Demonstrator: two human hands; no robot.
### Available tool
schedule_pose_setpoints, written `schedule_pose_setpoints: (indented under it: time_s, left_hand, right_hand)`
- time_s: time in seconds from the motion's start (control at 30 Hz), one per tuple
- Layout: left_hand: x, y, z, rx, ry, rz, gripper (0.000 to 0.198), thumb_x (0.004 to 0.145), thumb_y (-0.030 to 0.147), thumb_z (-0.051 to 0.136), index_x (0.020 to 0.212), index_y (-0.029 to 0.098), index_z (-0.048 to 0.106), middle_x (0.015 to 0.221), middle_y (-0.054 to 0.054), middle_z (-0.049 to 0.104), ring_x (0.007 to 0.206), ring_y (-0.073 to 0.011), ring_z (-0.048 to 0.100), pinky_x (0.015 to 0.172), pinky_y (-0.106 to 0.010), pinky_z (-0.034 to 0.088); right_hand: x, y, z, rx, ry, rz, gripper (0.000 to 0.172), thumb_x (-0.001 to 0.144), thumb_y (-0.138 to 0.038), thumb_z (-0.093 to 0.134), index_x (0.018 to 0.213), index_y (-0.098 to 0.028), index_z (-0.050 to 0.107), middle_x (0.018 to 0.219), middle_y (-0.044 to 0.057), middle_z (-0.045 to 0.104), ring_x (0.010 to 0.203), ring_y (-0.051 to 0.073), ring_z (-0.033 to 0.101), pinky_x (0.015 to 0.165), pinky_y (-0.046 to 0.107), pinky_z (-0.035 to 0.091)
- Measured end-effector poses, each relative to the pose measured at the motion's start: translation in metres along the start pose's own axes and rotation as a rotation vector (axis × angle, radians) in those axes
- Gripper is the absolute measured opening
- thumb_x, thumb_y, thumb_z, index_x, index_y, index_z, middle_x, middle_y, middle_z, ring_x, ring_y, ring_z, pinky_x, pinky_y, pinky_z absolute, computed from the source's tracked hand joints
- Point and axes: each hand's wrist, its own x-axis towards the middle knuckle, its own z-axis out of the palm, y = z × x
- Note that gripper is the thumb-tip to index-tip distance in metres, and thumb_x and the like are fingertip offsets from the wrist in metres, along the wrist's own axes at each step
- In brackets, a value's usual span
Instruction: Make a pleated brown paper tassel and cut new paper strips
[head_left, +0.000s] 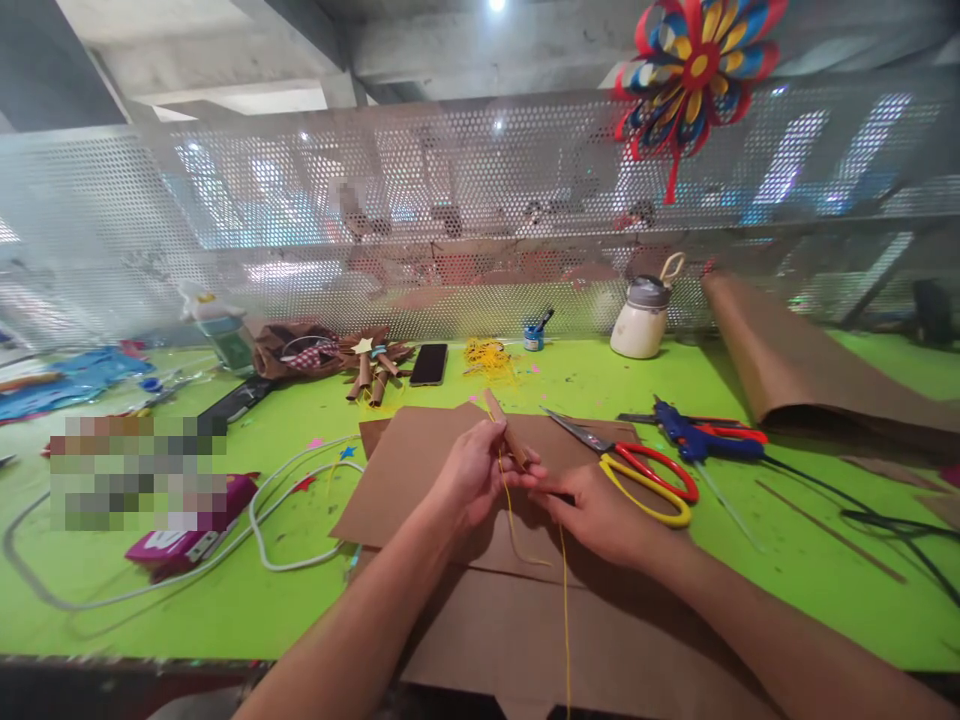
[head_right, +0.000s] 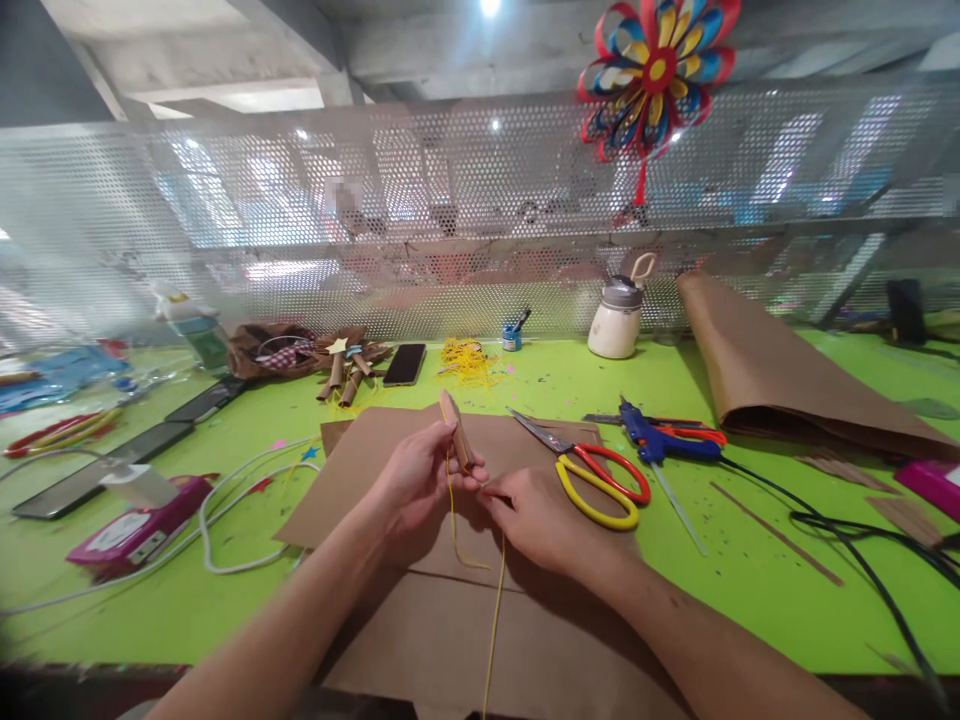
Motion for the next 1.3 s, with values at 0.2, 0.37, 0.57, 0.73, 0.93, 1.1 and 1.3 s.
schedule_pose_setpoints:
  time_s: [0.2, 0.37, 0.57, 0.73, 0.93, 1.1, 1.3]
  left_hand:
    - [0.001, -0.004, 0.000, 0.049, -0.036, 0.047, 0.017, 0.087, 0.031, 0.047, 0.083, 0.014, 0.049, 0.067, -0.011, 0.066, 0.055, -0.0209, 0.067, 0.051, -0.029, 0.054]
    - [-0.001, -0.004, 0.001, 0.089, -0.141, 0.046, 0.024, 0.088, 0.034, 0.048, 0.081, 0.012, 0.053, 0.067, -0.010, 0.064, 0.060, -0.0212, 0.069, 0.055, -0.027, 0.054]
    - [0.000, -0.007, 0.000, 0.043, -0.224, 0.019, 0.019, 0.088, 0.028, 0.050, 0.078, 0.013, 0.053, 0.063, -0.005, 0.060, 0.055, -0.0159, 0.064, 0.060, -0.031, 0.057]
    - [0.002, -0.008, -0.001, -0.030, -0.188, 0.047, 0.013, 0.087, 0.023, 0.053, 0.077, 0.015, 0.052, 0.059, 0.000, 0.054, 0.052, -0.0133, 0.060, 0.058, -0.032, 0.058]
    - [0.003, -0.010, -0.002, -0.049, -0.201, 0.042, 0.012, 0.087, 0.021, 0.052, 0.078, 0.014, 0.053, 0.061, 0.001, 0.052, 0.051, -0.0108, 0.056, 0.058, -0.032, 0.058]
    - [0.003, -0.008, -0.002, -0.058, -0.234, 0.010, 0.012, 0.089, 0.021, 0.049, 0.081, 0.013, 0.053, 0.067, -0.005, 0.061, 0.061, -0.0166, 0.065, 0.063, -0.033, 0.058]
    - [0.004, -0.007, -0.004, -0.023, -0.250, -0.027, 0.015, 0.092, 0.026, 0.044, 0.091, 0.012, 0.050, 0.082, -0.018, 0.069, 0.073, -0.0239, 0.070, 0.067, -0.034, 0.058]
  right_hand:
    - [0.002, -0.007, -0.028, 0.004, 0.144, 0.033, 0.020, 0.081, -0.023, 0.055, 0.091, -0.020, 0.072, 0.091, 0.006, 0.070, 0.079, 0.019, 0.062, 0.070, 0.030, 0.047]
    - [0.002, -0.008, -0.040, -0.044, 0.212, 0.025, 0.020, 0.082, -0.020, 0.053, 0.093, -0.019, 0.070, 0.088, 0.005, 0.068, 0.080, 0.018, 0.061, 0.072, 0.030, 0.048]
    - [-0.001, -0.015, -0.028, -0.186, 0.260, -0.255, 0.020, 0.086, -0.014, 0.050, 0.096, -0.020, 0.066, 0.087, 0.005, 0.060, 0.077, 0.016, 0.057, 0.072, 0.030, 0.047]
    - [-0.002, -0.021, -0.017, -0.314, 0.250, -0.319, 0.026, 0.087, -0.008, 0.045, 0.102, -0.020, 0.064, 0.091, 0.007, 0.055, 0.084, 0.019, 0.054, 0.077, 0.034, 0.047]
    - [-0.003, -0.019, -0.016, -0.361, 0.221, -0.312, 0.037, 0.086, -0.005, 0.043, 0.115, -0.019, 0.061, 0.091, 0.008, 0.053, 0.084, 0.019, 0.052, 0.076, 0.034, 0.047]
    - [-0.005, -0.014, -0.016, -0.252, 0.275, -0.314, 0.035, 0.088, -0.009, 0.043, 0.115, -0.020, 0.061, 0.091, 0.007, 0.053, 0.081, 0.017, 0.052, 0.073, 0.031, 0.047]
    - [-0.010, -0.003, -0.048, -0.295, 0.461, -0.256, 0.022, 0.089, -0.019, 0.046, 0.098, -0.018, 0.066, 0.088, 0.008, 0.061, 0.080, 0.018, 0.057, 0.074, 0.030, 0.046]
